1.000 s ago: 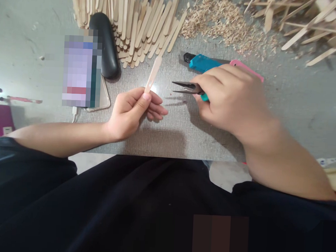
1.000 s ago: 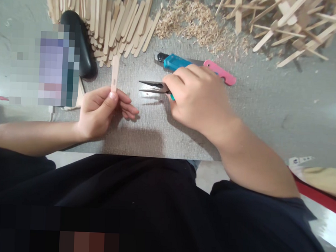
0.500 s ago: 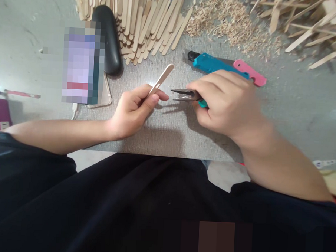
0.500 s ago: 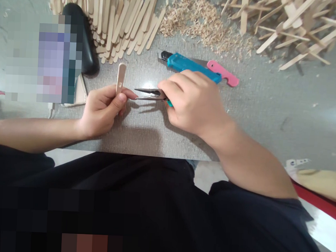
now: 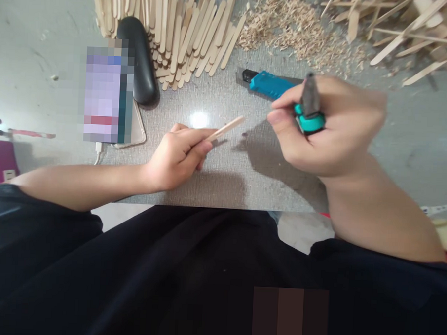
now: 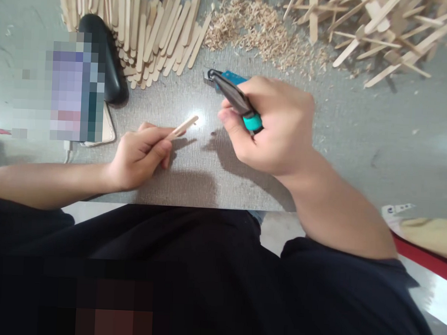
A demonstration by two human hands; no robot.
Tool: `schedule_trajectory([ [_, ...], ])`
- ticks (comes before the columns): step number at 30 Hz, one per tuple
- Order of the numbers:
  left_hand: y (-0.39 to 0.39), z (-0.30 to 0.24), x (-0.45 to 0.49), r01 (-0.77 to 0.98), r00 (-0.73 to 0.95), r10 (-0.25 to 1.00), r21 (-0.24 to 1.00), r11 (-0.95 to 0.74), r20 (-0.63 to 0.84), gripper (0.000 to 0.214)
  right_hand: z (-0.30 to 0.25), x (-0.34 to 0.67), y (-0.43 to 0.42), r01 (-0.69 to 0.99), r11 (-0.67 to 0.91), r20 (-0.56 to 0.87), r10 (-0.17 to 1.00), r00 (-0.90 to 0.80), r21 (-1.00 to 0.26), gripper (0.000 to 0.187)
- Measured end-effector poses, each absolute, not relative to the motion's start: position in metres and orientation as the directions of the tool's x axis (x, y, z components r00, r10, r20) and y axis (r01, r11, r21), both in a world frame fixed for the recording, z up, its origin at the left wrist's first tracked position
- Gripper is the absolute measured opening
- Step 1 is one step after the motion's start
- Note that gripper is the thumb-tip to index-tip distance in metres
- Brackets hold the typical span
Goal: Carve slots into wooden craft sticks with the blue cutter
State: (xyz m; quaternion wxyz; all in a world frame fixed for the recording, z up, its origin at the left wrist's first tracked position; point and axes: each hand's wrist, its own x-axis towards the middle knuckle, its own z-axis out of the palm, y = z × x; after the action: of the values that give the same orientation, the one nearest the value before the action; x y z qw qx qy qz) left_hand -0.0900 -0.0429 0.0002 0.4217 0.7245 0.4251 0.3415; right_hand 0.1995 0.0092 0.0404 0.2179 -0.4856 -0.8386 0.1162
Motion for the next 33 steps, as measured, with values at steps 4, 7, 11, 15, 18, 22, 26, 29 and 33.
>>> schedule_trajectory([
  [4, -0.041, 0.001, -0.095, 0.47, 0.527, 0.826, 0.742, -0.478, 0.199, 0.038, 0.043, 0.198, 0.004, 0.442, 0.801, 0.396, 0.589, -0.704, -0.405, 0.011],
  [7, -0.042, -0.002, -0.096, 0.502, 0.538, 0.796, 0.654, -0.566, 0.276, 0.035, 0.039, 0.194, 0.003, 0.35, 0.9, 0.347, 0.425, -0.836, -0.259, 0.015],
  [11, -0.043, -0.005, -0.095, 0.535, 0.51, 0.814, 0.638, -0.554, 0.279, 0.027, 0.035, 0.191, 0.003, 0.377, 0.902, 0.155, 0.412, -0.898, -0.21, 0.026],
  [15, -0.04, -0.009, -0.093, 0.427, 0.328, 0.852, 0.74, -0.519, 0.408, 0.021, 0.035, 0.191, 0.007, 0.437, 0.858, -0.035, 0.445, -0.895, -0.27, 0.018],
  [18, -0.036, -0.015, -0.091, 0.299, 0.126, 0.867, 0.815, -0.496, 0.482, 0.019, 0.036, 0.188, 0.01, 0.492, 0.813, -0.192, 0.454, -0.87, -0.31, 0.012],
  [22, -0.031, -0.022, -0.088, 0.241, -0.026, 0.872, 0.849, -0.469, 0.489, 0.017, 0.033, 0.176, 0.016, 0.668, 0.694, -0.231, 0.627, -0.744, -0.268, 0.012],
  [26, -0.03, -0.029, -0.089, 0.229, -0.088, 0.887, 0.875, -0.425, 0.454, 0.016, 0.024, 0.168, 0.025, 0.848, 0.488, -0.09, 0.853, -0.513, -0.209, 0.015],
  [29, -0.031, -0.033, -0.091, 0.252, -0.059, 0.909, 0.887, -0.387, 0.414, 0.015, 0.021, 0.171, 0.026, 0.848, 0.425, -0.037, 0.888, -0.459, -0.315, 0.014],
  [33, -0.032, -0.03, -0.092, 0.272, 0.078, 0.928, 0.887, -0.373, 0.365, 0.033, 0.028, 0.178, 0.02, 0.722, 0.38, -0.06, 0.863, -0.501, -0.578, 0.019],
])
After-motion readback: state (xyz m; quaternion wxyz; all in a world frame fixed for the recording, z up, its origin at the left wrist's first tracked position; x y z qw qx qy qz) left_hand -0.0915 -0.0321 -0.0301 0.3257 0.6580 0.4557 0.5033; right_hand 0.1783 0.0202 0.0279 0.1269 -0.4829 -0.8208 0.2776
